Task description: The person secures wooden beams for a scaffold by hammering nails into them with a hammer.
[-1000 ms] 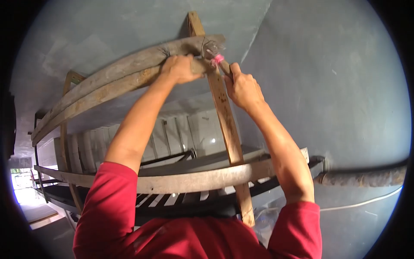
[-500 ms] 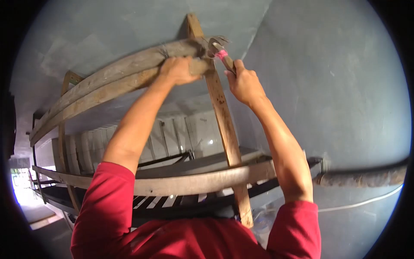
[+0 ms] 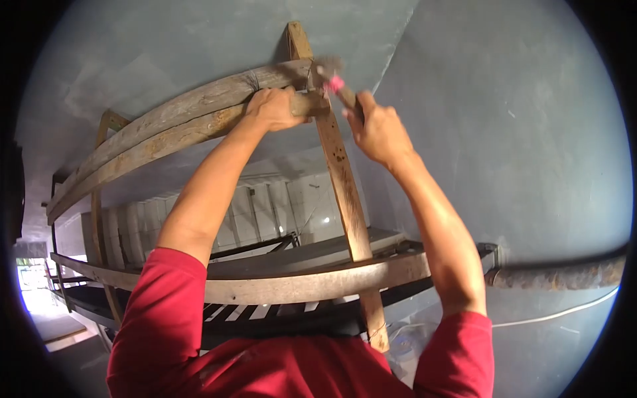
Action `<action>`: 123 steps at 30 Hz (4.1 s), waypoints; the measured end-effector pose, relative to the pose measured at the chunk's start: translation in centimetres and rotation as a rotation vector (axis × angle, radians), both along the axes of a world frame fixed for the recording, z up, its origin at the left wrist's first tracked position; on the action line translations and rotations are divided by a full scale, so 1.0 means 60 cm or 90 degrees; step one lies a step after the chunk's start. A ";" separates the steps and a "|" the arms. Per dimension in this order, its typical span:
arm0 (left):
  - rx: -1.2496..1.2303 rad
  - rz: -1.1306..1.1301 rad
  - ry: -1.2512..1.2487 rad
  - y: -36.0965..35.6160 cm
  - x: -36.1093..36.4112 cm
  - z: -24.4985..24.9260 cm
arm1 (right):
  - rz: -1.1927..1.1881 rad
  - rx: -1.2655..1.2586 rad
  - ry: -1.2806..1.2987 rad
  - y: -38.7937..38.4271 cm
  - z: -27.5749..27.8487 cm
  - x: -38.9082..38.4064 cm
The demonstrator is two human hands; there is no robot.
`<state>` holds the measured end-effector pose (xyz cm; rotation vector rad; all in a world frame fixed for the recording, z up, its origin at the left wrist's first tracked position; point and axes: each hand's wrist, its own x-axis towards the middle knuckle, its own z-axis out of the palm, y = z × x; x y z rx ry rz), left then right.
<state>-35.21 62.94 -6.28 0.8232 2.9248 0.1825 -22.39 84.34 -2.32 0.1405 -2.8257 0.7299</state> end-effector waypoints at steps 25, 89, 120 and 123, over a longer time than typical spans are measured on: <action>-0.002 0.007 -0.021 0.001 0.000 0.005 | -0.129 -0.226 0.331 -0.023 0.030 0.006; 0.011 0.013 -0.006 -0.001 -0.016 0.013 | -0.060 -0.032 -0.137 0.024 -0.005 -0.044; 0.013 0.008 -0.040 0.000 -0.007 0.015 | -0.165 -0.170 0.097 -0.014 0.133 -0.011; 0.006 0.017 -0.059 0.003 -0.009 0.012 | -0.129 -0.174 0.143 -0.016 0.048 -0.009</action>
